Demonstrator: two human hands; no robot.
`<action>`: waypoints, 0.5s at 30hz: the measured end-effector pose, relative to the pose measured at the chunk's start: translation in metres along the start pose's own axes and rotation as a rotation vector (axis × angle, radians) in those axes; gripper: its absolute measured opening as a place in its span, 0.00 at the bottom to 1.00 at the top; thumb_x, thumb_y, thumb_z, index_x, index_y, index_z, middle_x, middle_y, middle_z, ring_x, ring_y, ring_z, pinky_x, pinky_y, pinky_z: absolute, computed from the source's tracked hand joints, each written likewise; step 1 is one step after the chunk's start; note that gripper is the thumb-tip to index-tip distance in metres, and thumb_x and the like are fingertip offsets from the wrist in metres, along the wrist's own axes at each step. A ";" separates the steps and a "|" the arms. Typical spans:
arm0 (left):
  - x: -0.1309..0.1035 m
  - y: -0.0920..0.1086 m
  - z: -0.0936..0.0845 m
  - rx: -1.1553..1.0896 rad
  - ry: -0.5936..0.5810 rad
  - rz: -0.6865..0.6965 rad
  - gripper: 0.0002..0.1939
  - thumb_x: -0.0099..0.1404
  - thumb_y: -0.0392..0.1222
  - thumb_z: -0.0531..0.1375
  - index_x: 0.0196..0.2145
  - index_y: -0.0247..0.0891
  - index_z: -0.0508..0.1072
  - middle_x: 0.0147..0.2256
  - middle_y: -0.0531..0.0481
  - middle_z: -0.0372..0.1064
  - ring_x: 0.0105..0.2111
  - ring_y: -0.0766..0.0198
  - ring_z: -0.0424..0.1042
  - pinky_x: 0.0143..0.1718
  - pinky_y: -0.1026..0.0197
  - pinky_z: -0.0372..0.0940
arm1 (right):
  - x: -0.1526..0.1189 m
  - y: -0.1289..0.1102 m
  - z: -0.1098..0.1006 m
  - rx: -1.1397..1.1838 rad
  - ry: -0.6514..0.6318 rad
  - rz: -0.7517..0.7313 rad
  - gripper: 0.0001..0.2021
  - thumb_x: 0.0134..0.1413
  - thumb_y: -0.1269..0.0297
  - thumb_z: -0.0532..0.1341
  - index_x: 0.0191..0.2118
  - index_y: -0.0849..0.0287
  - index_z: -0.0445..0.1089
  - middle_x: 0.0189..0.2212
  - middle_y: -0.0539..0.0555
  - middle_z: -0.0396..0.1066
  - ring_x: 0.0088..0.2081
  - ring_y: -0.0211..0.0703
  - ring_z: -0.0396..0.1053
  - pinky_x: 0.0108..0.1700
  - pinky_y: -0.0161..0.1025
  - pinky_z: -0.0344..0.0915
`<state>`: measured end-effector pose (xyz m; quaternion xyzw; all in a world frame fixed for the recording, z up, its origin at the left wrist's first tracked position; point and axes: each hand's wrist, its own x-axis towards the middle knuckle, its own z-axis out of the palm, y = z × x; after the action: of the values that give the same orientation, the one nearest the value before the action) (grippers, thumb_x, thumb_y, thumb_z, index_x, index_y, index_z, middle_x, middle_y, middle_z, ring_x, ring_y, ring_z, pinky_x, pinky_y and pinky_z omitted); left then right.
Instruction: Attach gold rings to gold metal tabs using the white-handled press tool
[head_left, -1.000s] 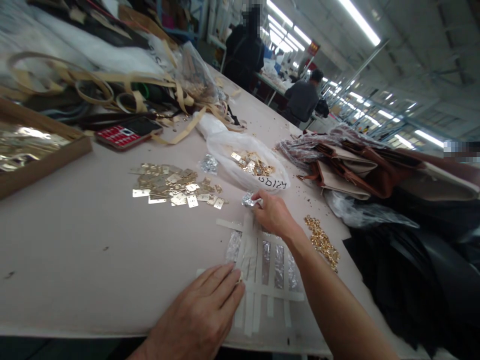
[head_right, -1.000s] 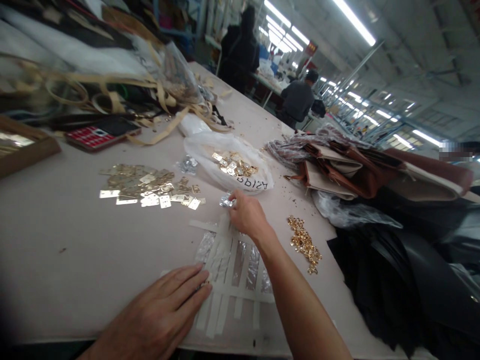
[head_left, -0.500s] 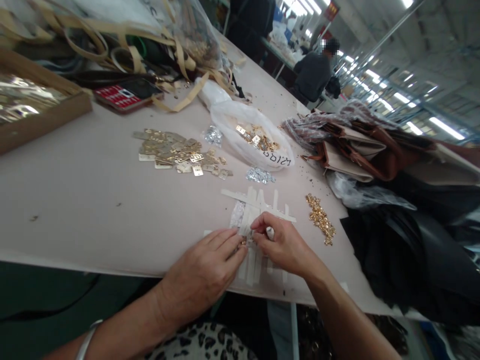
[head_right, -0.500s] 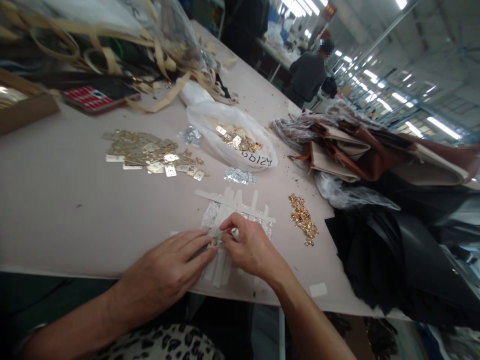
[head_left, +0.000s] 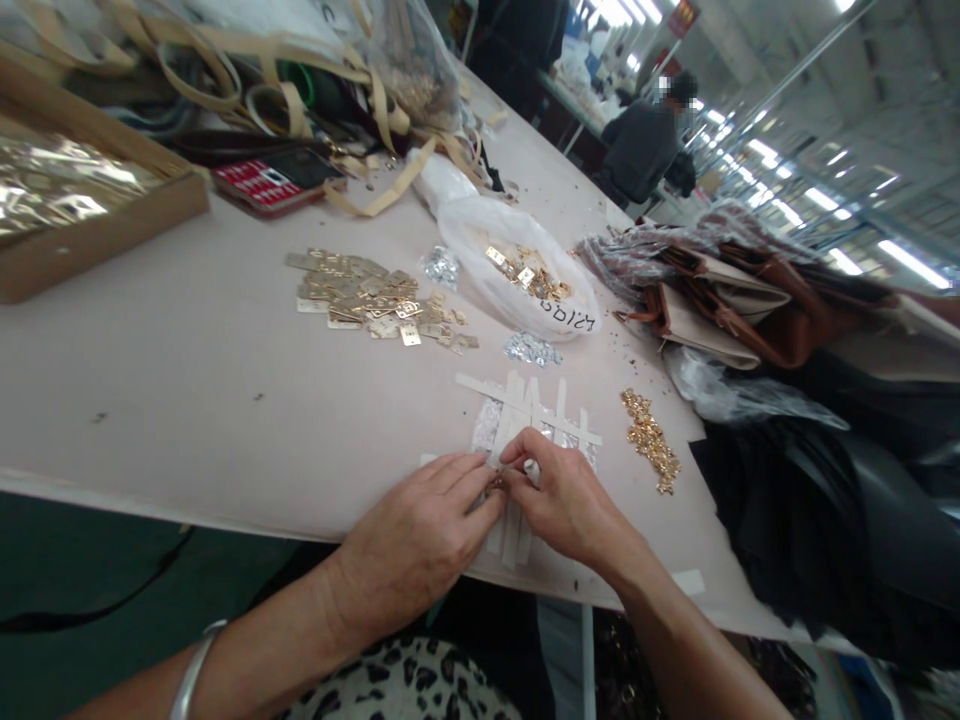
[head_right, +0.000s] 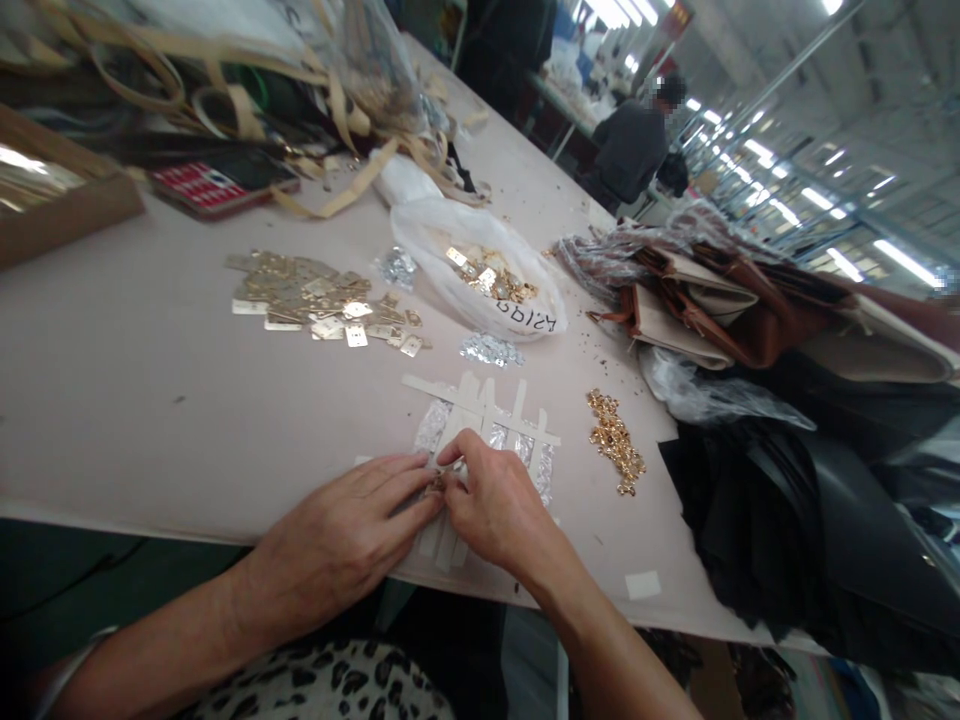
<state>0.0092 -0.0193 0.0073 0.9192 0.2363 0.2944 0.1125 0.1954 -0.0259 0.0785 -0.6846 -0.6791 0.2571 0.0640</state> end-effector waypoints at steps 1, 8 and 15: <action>0.000 0.000 0.000 -0.005 0.002 -0.005 0.14 0.71 0.33 0.53 0.51 0.32 0.73 0.51 0.38 0.72 0.55 0.52 0.71 0.59 0.47 0.68 | 0.000 0.000 0.001 -0.008 0.002 -0.006 0.09 0.57 0.72 0.58 0.42 0.55 0.70 0.32 0.52 0.77 0.35 0.44 0.73 0.37 0.37 0.61; 0.000 0.000 0.000 0.009 0.006 0.003 0.14 0.71 0.34 0.54 0.50 0.30 0.73 0.50 0.38 0.73 0.53 0.51 0.72 0.59 0.48 0.69 | -0.005 -0.005 0.004 -0.091 0.001 -0.052 0.11 0.56 0.73 0.58 0.44 0.54 0.70 0.35 0.54 0.79 0.38 0.47 0.75 0.39 0.39 0.62; -0.001 0.000 0.000 0.028 0.032 0.009 0.15 0.72 0.33 0.51 0.50 0.30 0.74 0.52 0.38 0.73 0.54 0.51 0.72 0.58 0.48 0.70 | -0.002 -0.008 0.001 -0.098 -0.027 -0.008 0.11 0.57 0.73 0.58 0.43 0.55 0.72 0.33 0.55 0.79 0.36 0.47 0.76 0.37 0.39 0.63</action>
<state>0.0089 -0.0197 0.0070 0.9168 0.2380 0.3063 0.0945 0.1879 -0.0272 0.0813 -0.6808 -0.6942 0.2326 0.0220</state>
